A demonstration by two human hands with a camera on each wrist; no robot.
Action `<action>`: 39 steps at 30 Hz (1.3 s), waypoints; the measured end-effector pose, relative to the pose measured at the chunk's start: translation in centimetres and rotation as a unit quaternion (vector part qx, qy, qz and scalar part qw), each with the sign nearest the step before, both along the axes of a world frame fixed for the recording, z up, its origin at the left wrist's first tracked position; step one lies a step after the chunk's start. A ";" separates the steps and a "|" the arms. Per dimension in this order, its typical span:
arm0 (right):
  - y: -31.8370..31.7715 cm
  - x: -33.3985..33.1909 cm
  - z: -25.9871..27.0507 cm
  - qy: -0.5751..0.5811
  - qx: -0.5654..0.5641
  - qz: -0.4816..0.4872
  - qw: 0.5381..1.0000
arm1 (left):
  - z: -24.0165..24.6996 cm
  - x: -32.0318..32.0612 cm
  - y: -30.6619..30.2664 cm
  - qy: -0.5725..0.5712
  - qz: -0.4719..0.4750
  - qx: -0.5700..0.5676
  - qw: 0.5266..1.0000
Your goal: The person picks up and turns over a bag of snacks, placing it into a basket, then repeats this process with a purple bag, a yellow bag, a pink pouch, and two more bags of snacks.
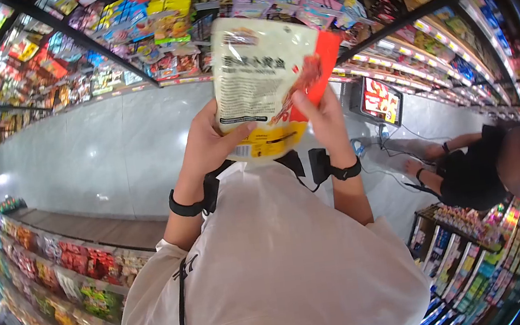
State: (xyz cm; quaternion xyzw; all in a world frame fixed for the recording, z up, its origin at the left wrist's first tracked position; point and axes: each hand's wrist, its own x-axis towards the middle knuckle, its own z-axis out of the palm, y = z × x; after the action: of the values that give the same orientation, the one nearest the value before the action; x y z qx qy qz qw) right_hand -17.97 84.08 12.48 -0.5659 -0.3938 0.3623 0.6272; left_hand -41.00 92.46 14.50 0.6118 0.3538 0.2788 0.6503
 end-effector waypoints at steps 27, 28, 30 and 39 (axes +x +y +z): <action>12.8 8.8 -6.2 -0.015 -0.253 0.121 0.960 | -7.8 3.4 7.1 0.247 0.140 0.256 0.924; 13.3 9.3 -7.1 0.016 -0.265 0.129 0.955 | -7.9 3.9 7.2 0.249 0.141 0.251 0.925; 14.1 10.6 -11.6 0.024 -0.295 0.144 0.944 | -8.8 4.3 7.3 0.254 0.123 0.206 0.937; 17.3 16.5 -40.6 -0.183 -0.468 0.230 0.834 | -12.7 6.0 3.6 0.345 0.117 0.009 0.931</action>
State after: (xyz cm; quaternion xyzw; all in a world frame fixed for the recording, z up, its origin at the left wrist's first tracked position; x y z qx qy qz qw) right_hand -1.50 101.42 -28.15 -0.7405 -0.4036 0.5274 0.1029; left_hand -35.02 96.10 1.78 0.6306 0.6229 0.1273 0.4452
